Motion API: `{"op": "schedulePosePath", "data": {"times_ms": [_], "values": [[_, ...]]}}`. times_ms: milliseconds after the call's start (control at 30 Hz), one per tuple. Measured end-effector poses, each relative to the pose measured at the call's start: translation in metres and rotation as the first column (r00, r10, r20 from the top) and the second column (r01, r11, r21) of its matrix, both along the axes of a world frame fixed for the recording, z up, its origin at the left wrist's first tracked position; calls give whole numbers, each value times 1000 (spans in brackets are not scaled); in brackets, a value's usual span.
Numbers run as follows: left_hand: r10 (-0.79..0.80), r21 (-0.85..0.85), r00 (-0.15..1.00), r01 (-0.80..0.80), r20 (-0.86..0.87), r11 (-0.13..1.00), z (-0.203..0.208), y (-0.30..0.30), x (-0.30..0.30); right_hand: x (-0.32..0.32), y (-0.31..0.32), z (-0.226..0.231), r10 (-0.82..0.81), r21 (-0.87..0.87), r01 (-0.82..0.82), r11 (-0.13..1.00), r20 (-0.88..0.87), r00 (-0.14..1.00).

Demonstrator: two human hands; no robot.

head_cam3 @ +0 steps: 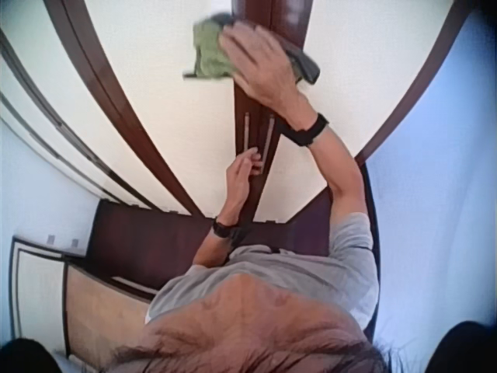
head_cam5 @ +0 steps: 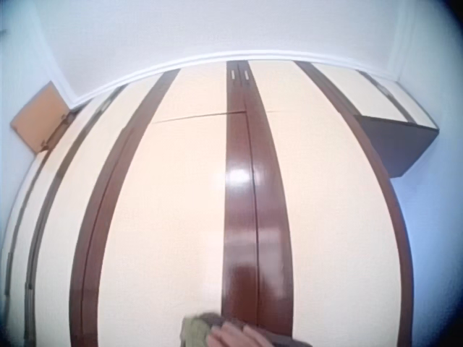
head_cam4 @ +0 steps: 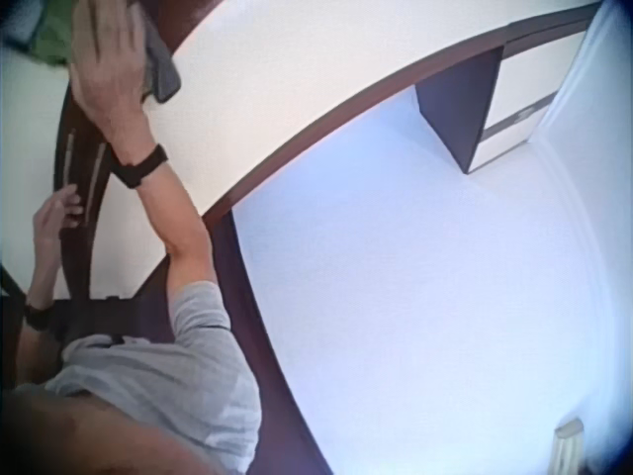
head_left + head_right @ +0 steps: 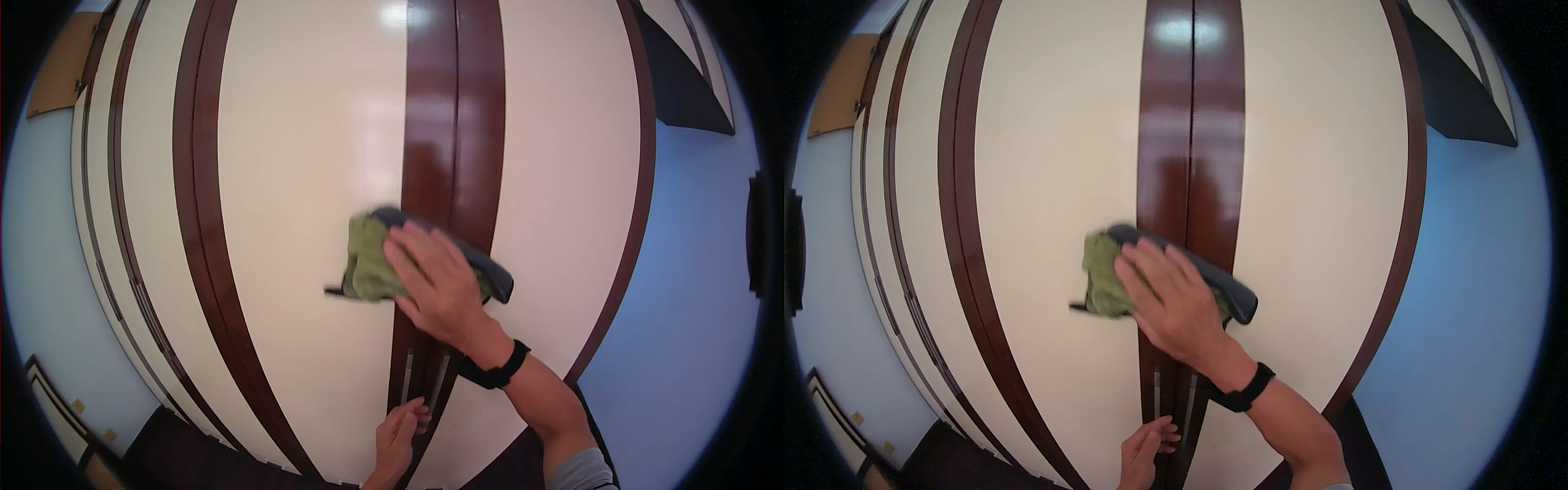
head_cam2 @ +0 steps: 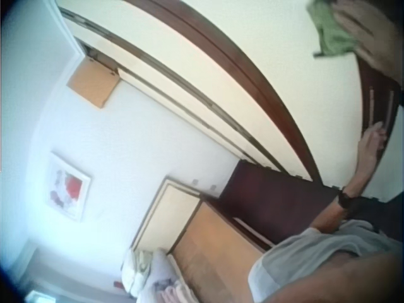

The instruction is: Cleaning the handles and surface of a wooden closet with a green cloth.

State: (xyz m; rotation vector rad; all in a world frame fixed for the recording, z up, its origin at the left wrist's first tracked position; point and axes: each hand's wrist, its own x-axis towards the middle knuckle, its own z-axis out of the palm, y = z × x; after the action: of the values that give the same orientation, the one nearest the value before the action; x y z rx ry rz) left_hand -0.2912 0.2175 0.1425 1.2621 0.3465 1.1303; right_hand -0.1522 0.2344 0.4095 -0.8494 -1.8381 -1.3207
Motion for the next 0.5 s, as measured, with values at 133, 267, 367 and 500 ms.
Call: {"op": "schedulePosePath", "data": {"times_ms": [133, 267, 367, 500], "values": [[-9, -35, 999, 7, -37, 999, -5, 9, -24, 2, 7, 1, -51, 62, 48, 997, 55, 997], [5, -34, 998, -7, -64, 999, 13, 1, -45, -7, 12, 68, -48, 260, 76, 963, -112, 993], [-36, -35, 998, 34, -44, 999, 8, 0, -44, -6, 14, 105, -8, 316, 73, 946, -202, 979], [-97, -107, 992, 88, -81, 990, -13, 11, -43, -20, 17, 65, -86, 143, 99, 985, -94, 992]]}}
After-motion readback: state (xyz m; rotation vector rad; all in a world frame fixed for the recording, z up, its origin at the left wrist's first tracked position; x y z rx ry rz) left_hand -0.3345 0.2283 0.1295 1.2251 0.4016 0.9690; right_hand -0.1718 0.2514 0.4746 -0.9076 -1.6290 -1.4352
